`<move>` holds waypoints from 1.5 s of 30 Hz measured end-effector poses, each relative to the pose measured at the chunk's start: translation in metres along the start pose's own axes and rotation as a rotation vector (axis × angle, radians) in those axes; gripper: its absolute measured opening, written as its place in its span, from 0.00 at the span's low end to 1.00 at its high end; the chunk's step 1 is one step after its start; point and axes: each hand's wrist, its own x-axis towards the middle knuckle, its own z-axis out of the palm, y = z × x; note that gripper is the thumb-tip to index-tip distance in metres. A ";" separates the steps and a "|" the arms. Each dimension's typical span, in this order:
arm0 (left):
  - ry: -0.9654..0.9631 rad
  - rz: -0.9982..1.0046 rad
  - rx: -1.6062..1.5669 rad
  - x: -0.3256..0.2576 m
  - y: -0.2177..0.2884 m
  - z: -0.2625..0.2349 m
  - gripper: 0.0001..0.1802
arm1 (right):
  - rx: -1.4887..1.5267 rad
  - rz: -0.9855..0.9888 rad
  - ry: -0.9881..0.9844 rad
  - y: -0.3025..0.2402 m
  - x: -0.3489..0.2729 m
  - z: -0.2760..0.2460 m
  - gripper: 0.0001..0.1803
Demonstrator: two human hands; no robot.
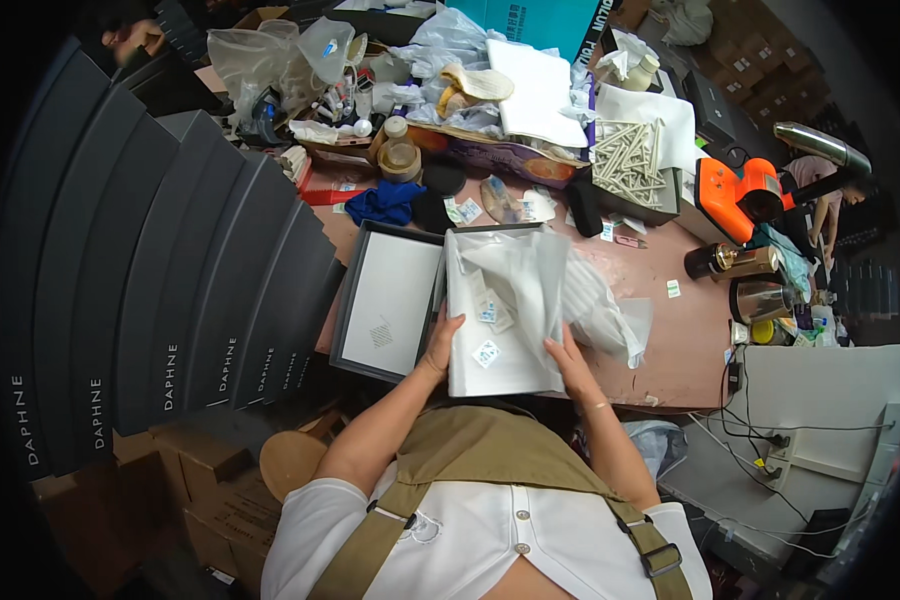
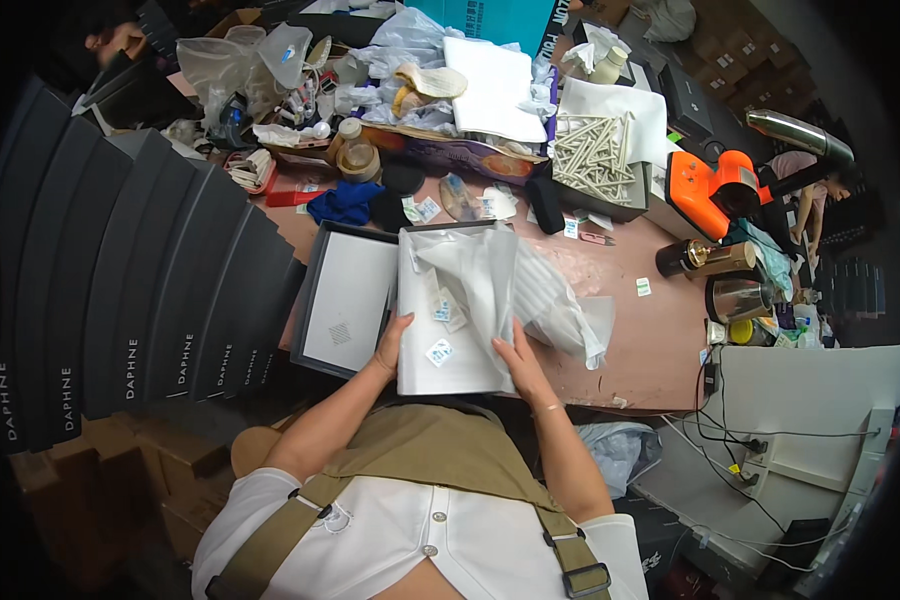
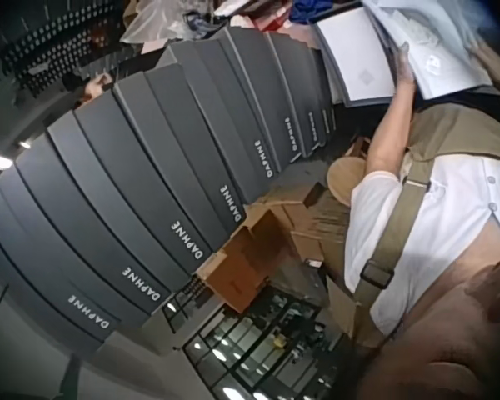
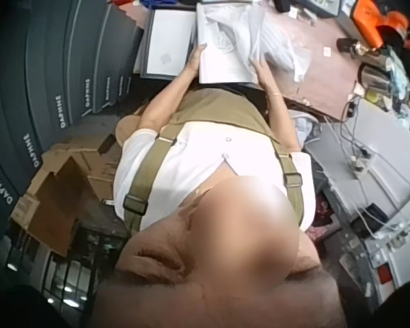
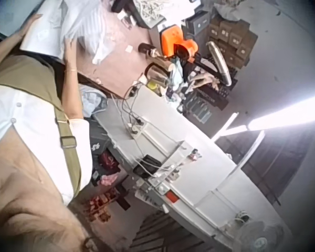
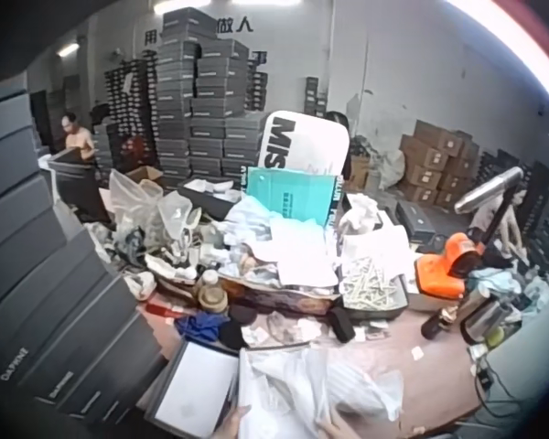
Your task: Inspect, clean, and pack a pair of white high-heeled shoes into a box for shipping.
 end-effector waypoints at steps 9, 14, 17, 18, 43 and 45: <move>0.098 0.540 1.243 -0.055 0.045 0.038 0.32 | -1.100 -0.838 0.374 -0.039 0.054 0.056 0.33; 0.050 0.292 0.927 -0.053 0.028 0.041 0.29 | -1.400 -0.476 0.058 -0.017 0.138 0.053 0.32; 0.175 -0.121 0.349 -0.052 0.038 0.026 0.34 | -1.367 -0.536 0.101 -0.053 0.122 0.055 0.29; 0.128 -0.284 0.182 -0.056 0.045 0.034 0.37 | -1.332 -0.497 0.091 -0.076 0.102 0.057 0.29; -0.167 0.110 0.757 -0.059 0.116 -0.007 0.28 | -0.404 -0.597 -0.216 -0.179 0.010 0.028 0.22; -0.167 0.113 1.093 -0.065 0.134 0.003 0.26 | -0.352 -0.403 -0.456 -0.155 0.027 0.026 0.26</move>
